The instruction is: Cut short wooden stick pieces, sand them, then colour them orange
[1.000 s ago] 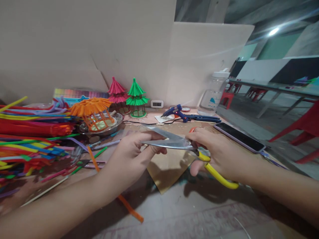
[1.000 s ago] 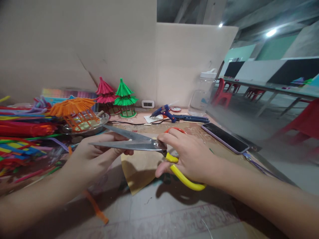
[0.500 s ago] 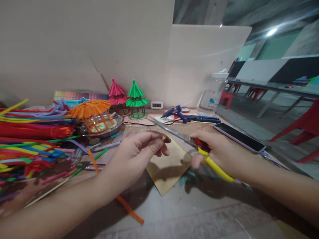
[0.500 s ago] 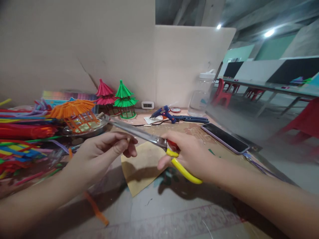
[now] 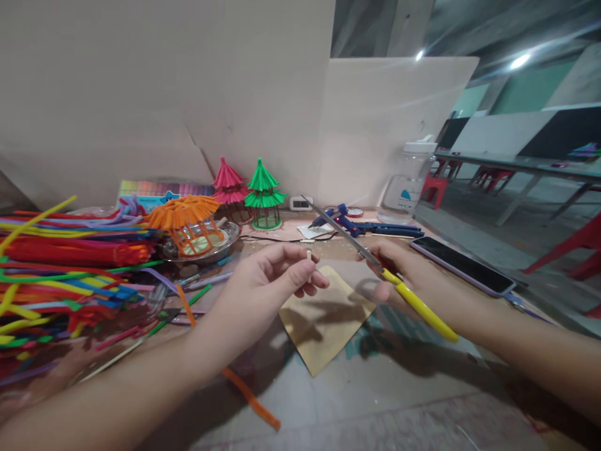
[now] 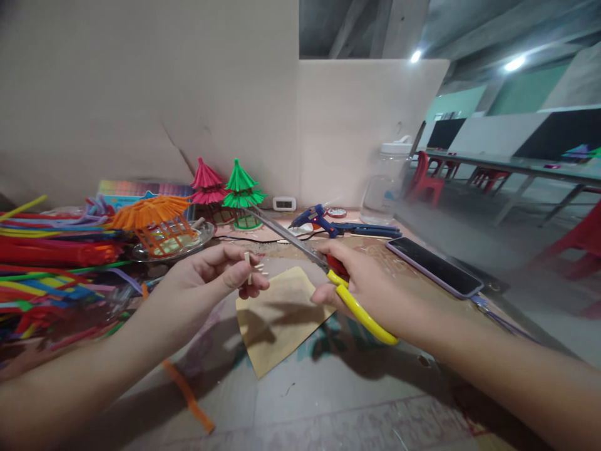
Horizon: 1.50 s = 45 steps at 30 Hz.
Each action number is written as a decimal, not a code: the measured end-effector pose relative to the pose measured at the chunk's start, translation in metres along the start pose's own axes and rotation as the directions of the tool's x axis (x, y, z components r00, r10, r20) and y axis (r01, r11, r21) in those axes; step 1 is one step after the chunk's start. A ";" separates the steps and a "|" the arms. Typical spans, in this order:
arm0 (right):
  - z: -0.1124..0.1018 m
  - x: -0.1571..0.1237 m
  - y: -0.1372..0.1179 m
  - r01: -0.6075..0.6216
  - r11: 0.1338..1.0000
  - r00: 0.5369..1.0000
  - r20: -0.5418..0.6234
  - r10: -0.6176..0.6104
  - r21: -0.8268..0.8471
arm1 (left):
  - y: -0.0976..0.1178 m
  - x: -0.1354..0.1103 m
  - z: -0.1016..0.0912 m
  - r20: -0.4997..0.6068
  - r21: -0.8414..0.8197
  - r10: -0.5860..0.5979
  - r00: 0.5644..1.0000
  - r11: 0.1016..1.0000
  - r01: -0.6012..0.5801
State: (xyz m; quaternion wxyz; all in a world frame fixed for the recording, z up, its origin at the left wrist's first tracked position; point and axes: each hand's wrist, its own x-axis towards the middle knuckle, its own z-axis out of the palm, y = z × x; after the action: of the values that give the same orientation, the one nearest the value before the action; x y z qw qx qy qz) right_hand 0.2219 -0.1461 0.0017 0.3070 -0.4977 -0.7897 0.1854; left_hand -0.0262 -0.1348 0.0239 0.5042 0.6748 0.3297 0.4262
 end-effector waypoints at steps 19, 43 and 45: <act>-0.005 -0.005 -0.012 0.150 0.955 0.988 0.065 -0.138 -0.254 | -0.002 -0.001 -0.005 -0.060 0.233 0.078 0.995 0.970 -0.063; -0.005 -0.008 -0.006 0.182 0.940 0.983 0.051 -0.174 -0.289 | -0.006 -0.003 -0.002 -0.058 0.187 0.111 0.992 0.977 -0.098; -0.005 -0.005 -0.002 0.126 0.960 0.992 0.031 -0.123 -0.250 | -0.005 -0.002 -0.001 -0.058 0.129 0.080 0.995 0.989 -0.072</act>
State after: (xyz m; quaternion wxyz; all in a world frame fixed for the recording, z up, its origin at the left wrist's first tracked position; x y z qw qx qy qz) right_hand 0.2256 -0.1511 0.0046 0.2466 -0.4805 -0.8389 0.0678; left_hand -0.0283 -0.1351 0.0188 0.4328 0.7038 0.3459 0.4447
